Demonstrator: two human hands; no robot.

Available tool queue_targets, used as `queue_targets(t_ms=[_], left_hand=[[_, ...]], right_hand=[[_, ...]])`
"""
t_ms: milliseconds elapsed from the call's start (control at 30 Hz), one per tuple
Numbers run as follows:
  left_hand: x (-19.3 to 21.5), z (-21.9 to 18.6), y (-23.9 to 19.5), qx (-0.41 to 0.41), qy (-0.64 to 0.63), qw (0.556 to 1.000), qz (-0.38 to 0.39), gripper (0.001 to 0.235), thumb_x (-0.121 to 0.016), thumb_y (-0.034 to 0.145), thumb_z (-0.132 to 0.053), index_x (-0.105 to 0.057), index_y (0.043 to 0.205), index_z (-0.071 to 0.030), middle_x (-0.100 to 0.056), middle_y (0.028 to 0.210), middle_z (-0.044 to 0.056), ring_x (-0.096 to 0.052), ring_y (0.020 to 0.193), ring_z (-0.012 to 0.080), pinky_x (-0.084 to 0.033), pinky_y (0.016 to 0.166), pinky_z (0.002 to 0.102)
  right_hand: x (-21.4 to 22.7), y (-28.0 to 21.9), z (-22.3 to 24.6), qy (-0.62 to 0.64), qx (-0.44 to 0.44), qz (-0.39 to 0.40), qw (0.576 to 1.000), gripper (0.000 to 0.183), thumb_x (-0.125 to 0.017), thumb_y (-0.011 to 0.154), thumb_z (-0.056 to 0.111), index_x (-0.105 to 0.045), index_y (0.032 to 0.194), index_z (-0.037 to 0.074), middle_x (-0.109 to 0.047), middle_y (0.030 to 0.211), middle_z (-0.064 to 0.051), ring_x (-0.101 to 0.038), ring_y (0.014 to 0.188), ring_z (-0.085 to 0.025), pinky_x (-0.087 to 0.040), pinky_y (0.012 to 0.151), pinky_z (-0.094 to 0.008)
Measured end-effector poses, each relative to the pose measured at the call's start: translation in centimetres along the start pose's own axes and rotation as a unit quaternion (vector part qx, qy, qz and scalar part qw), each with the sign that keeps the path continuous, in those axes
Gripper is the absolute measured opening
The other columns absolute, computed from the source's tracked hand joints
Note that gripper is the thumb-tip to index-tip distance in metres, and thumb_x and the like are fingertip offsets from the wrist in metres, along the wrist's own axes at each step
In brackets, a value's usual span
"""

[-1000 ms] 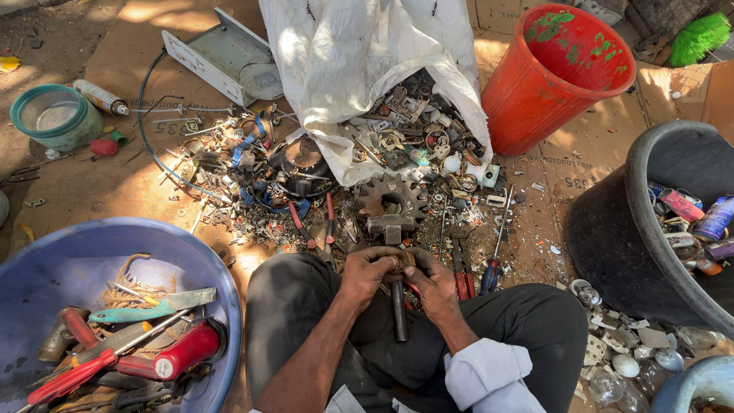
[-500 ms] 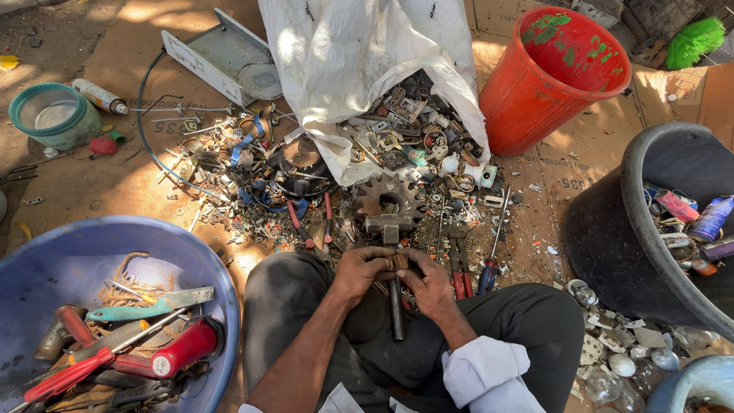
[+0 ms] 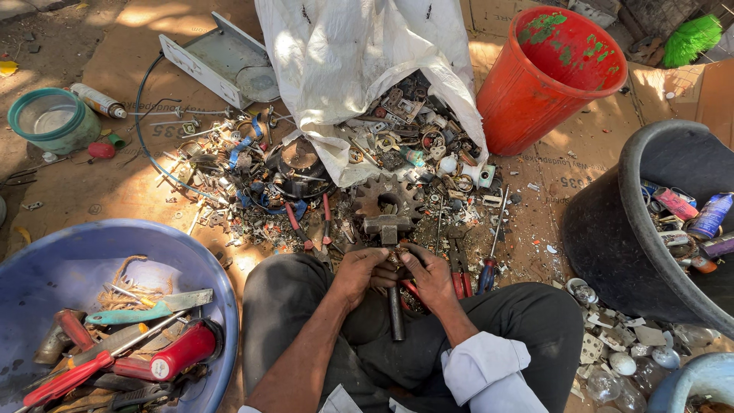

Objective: The person sits on the ground and uses a hammer and pliers to dismantle a metal lock mechanism. They repeatedly strike the lock to break it apart and use pliers to pull out internal components, working over a pile of scrap metal.

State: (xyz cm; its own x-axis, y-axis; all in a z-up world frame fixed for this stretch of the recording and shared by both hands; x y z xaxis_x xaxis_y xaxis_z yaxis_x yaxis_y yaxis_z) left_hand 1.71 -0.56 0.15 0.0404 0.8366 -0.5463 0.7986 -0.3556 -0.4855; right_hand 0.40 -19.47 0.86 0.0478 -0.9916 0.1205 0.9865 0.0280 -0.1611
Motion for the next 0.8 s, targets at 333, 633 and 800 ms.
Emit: queue_targets(t_ms=[333,633,800], left_hand=[[-2.2,-1.2,-1.4,-0.163,0.261,0.946,-0.099,0.060,-0.084,0.079,-0.010,-0.060,0.133,0.000,-0.071,0.099,0.011,-0.071,0.086,0.0207,-0.060,0.075,0.032],[-1.2,-2.0,2.2,-0.303,0.421,0.830,-0.206,0.051,-0.079,0.081,-0.019,-0.067,0.123,0.006,-0.071,0.117,0.026,-0.074,0.102,0.0372,-0.058,0.093,0.043],[-0.5,-4.4,5.2,-0.264,0.475,0.784,-0.298,0.048,-0.074,0.082,-0.013,-0.068,0.125,0.006,-0.070,0.115,0.027,-0.070,0.099,0.0437,-0.057,0.089,0.048]], right_hand=[[-1.7,-0.2,-0.2,0.250,-0.127,-0.091,0.956,0.032,-0.074,0.091,0.018,-0.065,0.116,-0.001,-0.072,0.101,-0.010,-0.073,0.087,-0.022,-0.066,0.077,-0.039],[-1.9,1.5,-0.7,0.147,-0.103,-0.136,0.974,0.028,-0.071,0.093,0.019,-0.066,0.115,0.002,-0.072,0.100,-0.009,-0.071,0.083,-0.020,-0.061,0.068,-0.036],[-2.5,0.9,-3.0,0.043,-0.200,-0.109,0.973,0.029,-0.072,0.095,0.028,-0.066,0.109,0.004,-0.072,0.089,-0.008,-0.067,0.073,-0.020,-0.058,0.061,-0.032]])
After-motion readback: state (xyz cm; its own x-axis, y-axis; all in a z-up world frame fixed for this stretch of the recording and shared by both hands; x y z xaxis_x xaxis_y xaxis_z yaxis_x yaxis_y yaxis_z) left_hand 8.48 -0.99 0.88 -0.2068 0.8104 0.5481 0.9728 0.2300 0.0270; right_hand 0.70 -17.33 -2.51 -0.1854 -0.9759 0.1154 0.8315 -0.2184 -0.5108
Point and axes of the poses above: each hand's wrist, its own y-axis towards the middle knuckle, its own x-axis out of the back of the hand, z = x × y, the point moved 2 cm from there along y, towards the middle knuckle
